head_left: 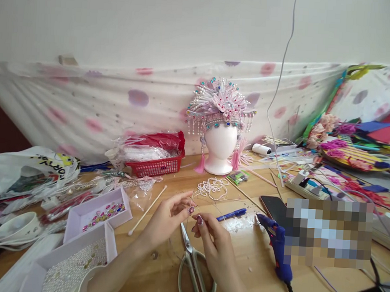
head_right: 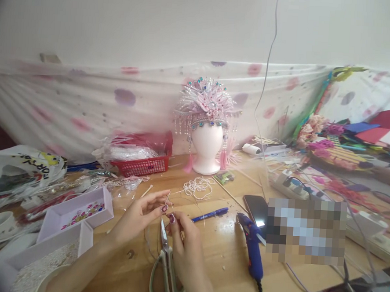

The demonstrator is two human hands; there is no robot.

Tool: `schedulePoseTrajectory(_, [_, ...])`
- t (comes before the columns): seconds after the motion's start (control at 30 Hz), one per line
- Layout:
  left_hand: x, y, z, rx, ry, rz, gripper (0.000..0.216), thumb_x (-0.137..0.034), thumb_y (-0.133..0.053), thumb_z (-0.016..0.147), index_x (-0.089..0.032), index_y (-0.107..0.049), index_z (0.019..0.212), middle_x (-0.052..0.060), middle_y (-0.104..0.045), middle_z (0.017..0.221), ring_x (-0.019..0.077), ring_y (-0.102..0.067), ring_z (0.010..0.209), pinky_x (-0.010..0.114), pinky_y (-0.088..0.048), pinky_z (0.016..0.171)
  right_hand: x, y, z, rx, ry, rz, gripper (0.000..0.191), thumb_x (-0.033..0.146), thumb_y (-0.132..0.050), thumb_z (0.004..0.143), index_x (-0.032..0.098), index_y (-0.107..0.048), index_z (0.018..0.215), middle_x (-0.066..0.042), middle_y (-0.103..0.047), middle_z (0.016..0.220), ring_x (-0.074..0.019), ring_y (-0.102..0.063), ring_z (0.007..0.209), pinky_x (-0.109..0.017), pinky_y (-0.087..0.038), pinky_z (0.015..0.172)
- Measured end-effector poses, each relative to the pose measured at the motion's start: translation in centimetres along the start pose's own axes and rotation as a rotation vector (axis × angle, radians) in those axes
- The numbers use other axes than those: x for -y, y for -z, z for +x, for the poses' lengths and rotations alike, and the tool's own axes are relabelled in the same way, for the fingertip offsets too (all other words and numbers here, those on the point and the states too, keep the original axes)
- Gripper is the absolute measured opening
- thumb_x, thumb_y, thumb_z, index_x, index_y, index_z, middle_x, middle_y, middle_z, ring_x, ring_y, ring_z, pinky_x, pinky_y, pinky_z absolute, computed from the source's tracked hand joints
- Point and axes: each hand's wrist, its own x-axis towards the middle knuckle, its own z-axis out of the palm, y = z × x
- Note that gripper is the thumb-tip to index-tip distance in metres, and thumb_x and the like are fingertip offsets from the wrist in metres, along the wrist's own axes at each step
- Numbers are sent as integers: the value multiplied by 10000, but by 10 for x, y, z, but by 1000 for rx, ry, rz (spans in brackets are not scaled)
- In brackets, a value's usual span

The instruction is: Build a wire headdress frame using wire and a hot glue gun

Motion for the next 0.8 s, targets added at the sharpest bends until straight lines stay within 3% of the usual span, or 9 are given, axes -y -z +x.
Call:
schedulePoseTrajectory(0.2, [8,-9,8,16,35,-58,514,-441,-635,876,-151,-546,1291,57,-705,925,187,-657,793,353,-503,818,-12,15,3,-37,-32,-38,270,384,-487,1010,203,-683,965,-28,-698,770,-159,-672,704,-232,-527,634])
schedulePoseTrajectory(0.27, [10,-11,8,21,44,-80,515,-459,-640,878,-156,-540,1282,42,-690,890,176,-633,775,335,-481,795,-14,18,0,-119,-2,-103,186,337,-539,996,208,-665,1039,-42,-714,859,-163,-680,750,-247,-544,667])
schedulePoseTrajectory(0.37, [14,-12,7,31,55,-112,530,-477,-649,879,-169,-526,1292,11,-648,836,164,-590,787,302,-439,764,-11,19,-12,-367,209,-246,191,206,-658,923,226,-640,1111,-30,-656,889,-160,-626,779,-262,-526,709])
schedulePoseTrajectory(0.43, [15,-12,7,37,67,-137,539,-489,-647,883,-179,-517,1304,-41,-557,738,138,-520,715,272,-391,693,-6,16,-23,-448,329,-239,212,104,-657,895,237,-637,1059,3,-591,805,-149,-576,733,-254,-490,674])
schedulePoseTrajectory(0.57, [10,-13,9,34,112,-226,562,-474,-666,869,-165,-506,1310,-104,-362,624,108,-307,587,264,-247,575,1,6,-39,-264,226,-186,150,120,-567,957,244,-626,1016,-5,-642,790,-146,-592,659,-249,-471,600])
schedulePoseTrajectory(0.63, [3,-13,12,3,126,-272,557,-426,-689,847,-161,-509,1303,-112,-345,605,107,-283,581,273,-222,570,0,0,-43,-189,165,-234,110,235,-566,993,247,-625,1084,-46,-708,916,-167,-643,722,-262,-513,654])
schedulePoseTrajectory(0.7, [-4,-14,14,-19,137,-308,556,-381,-701,828,-166,-508,1304,-116,-350,591,106,-288,579,277,-219,572,-3,-6,-42,-141,131,-291,201,367,-565,1003,254,-614,1161,-66,-731,1013,-190,-685,809,-277,-538,720])
schedulePoseTrajectory(0.8, [-12,-15,15,-27,153,-348,581,-352,-709,817,-171,-493,1326,-116,-374,589,103,-321,581,277,-239,583,-6,-14,-39,-73,137,-351,210,401,-547,1007,258,-625,1140,-48,-739,960,-207,-704,848,-294,-536,747])
